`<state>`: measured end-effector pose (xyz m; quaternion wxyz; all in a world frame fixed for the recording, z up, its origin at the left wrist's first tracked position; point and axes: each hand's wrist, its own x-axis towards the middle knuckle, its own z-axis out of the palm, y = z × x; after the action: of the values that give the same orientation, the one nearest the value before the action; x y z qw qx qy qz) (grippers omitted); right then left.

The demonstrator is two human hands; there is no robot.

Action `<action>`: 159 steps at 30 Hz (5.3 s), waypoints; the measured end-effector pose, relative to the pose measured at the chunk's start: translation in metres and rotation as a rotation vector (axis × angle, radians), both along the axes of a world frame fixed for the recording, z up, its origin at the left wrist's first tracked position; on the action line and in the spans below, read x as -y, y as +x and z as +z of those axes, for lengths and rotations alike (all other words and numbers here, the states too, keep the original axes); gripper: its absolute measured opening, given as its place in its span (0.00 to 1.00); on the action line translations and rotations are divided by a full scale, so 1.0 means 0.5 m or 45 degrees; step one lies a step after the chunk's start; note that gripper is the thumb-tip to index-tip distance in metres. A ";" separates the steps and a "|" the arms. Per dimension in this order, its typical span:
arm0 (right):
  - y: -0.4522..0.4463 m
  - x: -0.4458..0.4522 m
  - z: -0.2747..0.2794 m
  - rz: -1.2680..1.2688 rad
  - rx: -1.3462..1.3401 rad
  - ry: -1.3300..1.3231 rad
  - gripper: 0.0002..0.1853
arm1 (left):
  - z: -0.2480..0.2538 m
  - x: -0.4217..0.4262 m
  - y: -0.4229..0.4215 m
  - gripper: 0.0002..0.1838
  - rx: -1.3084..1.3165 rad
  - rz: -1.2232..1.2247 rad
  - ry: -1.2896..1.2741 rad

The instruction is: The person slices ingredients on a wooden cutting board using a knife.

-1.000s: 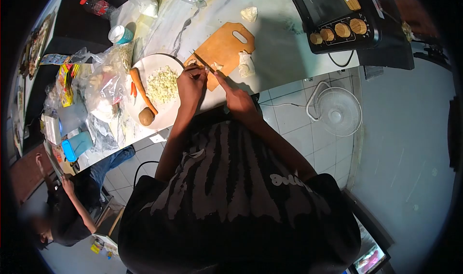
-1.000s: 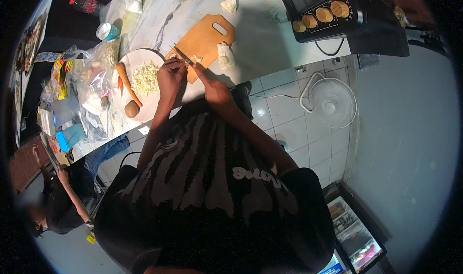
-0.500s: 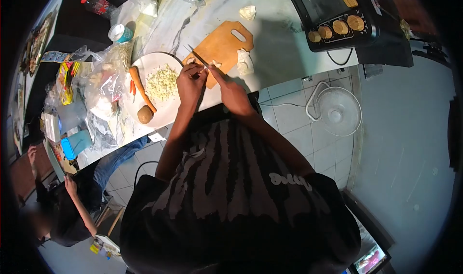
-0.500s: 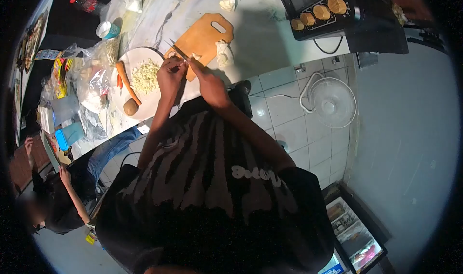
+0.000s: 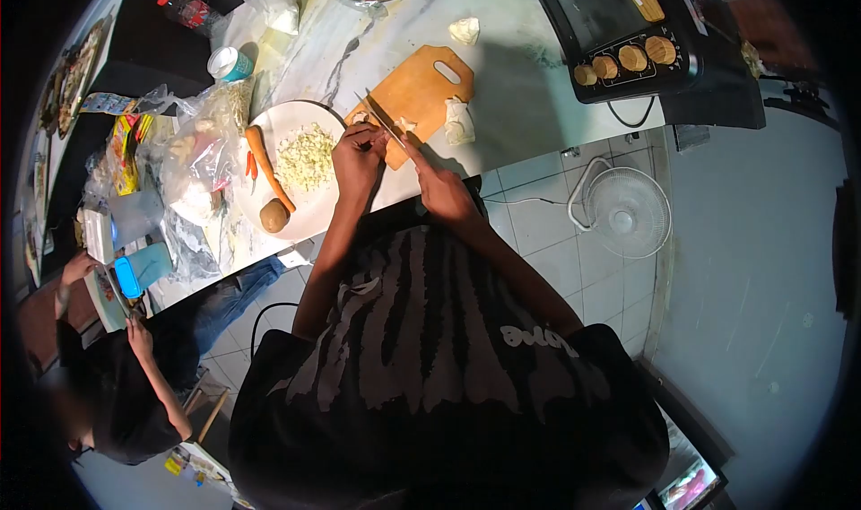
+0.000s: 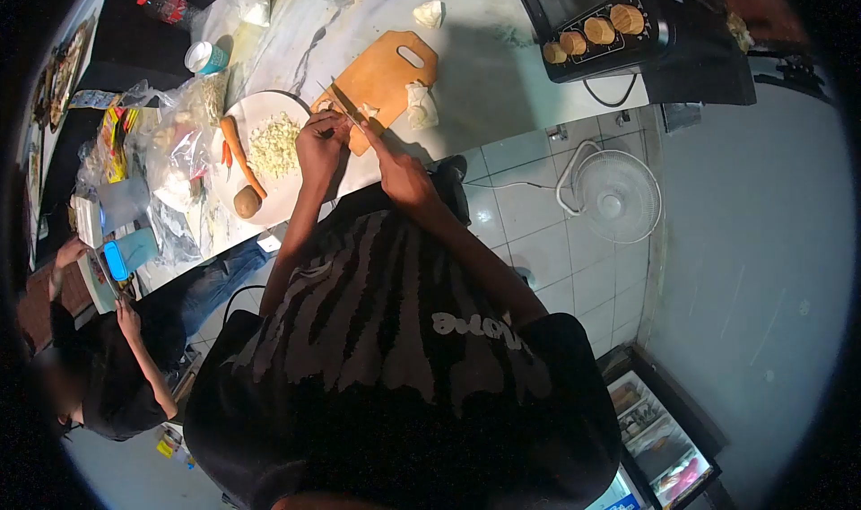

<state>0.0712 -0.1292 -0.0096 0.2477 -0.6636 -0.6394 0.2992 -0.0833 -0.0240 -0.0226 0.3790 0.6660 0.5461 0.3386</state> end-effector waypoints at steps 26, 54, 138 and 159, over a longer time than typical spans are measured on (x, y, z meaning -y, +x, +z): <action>0.042 -0.026 -0.001 0.104 0.049 -0.108 0.44 | 0.000 0.001 0.004 0.08 -0.004 0.068 -0.017; 0.049 0.019 0.006 0.015 -0.333 0.341 0.30 | 0.000 0.002 0.020 0.08 0.043 0.098 0.104; 0.057 0.009 0.060 -0.226 -0.308 -0.257 0.30 | 0.040 -0.004 0.061 0.12 -0.404 -0.260 0.463; 0.046 0.018 0.011 -0.083 -0.179 0.109 0.29 | -0.015 -0.014 0.053 0.09 -0.160 -0.162 0.493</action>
<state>0.0941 -0.1384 -0.0043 0.3295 -0.6502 -0.6108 0.3092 -0.0567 -0.0168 -0.0299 0.2297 0.7792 0.4503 0.3704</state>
